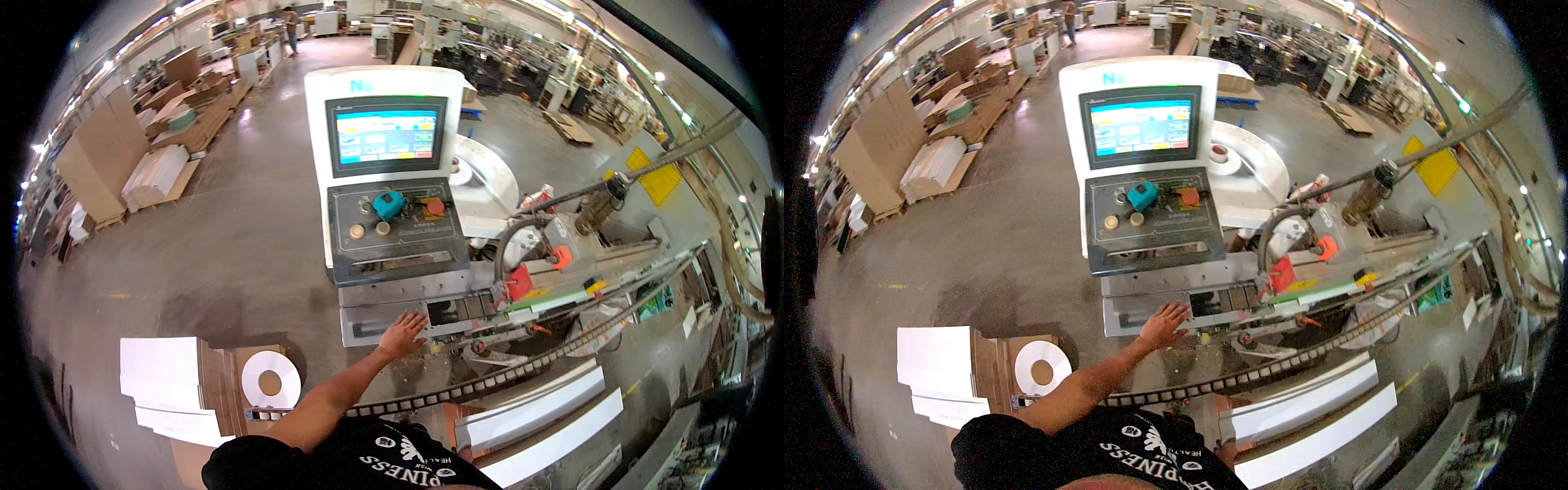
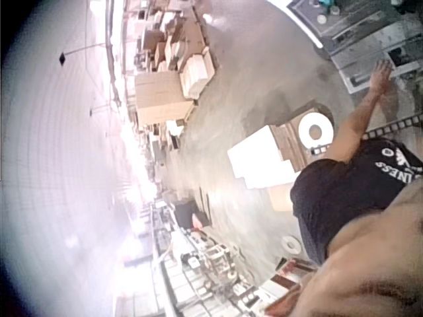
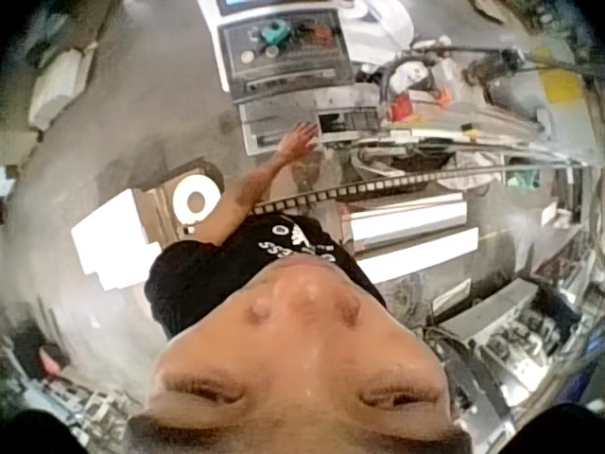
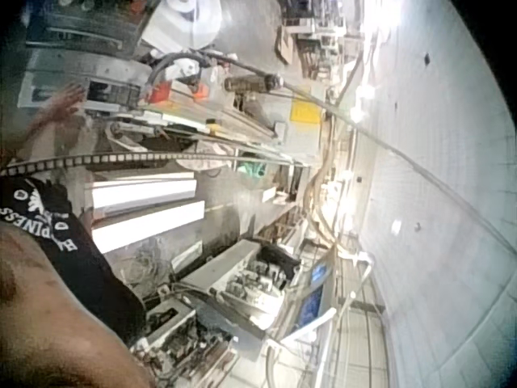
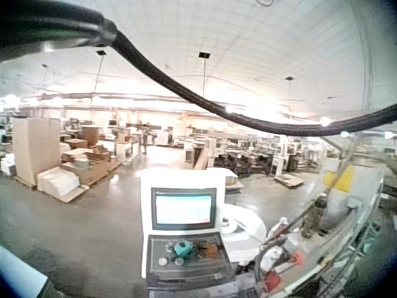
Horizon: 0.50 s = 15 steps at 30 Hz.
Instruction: The person feeds long white boards into an automatic edge banding machine and removes them from the other side.
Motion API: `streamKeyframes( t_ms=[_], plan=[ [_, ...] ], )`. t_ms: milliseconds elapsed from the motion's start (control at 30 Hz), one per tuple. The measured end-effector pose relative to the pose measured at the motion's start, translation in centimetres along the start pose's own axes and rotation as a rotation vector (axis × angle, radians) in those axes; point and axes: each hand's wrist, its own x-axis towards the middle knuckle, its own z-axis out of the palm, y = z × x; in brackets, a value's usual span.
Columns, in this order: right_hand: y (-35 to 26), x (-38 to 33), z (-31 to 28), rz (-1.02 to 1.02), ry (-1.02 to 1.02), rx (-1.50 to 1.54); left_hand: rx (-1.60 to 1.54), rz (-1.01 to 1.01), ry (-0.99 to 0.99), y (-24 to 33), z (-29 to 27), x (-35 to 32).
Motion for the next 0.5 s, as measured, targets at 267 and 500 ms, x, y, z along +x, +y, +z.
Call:
streamKeyframes(
  t_ms=[267,500],
  plan=[
    [3.6,-0.1,2.7,-0.381,-0.137,0.263,-0.142,-0.018,0.122,-0.1,0.1,-1.2],
    [-5.0,-3.1,4.8,0.181,-0.143,1.522,-1.262,-0.612,-0.016,10.9,-2.8,-9.4]
  ],
)
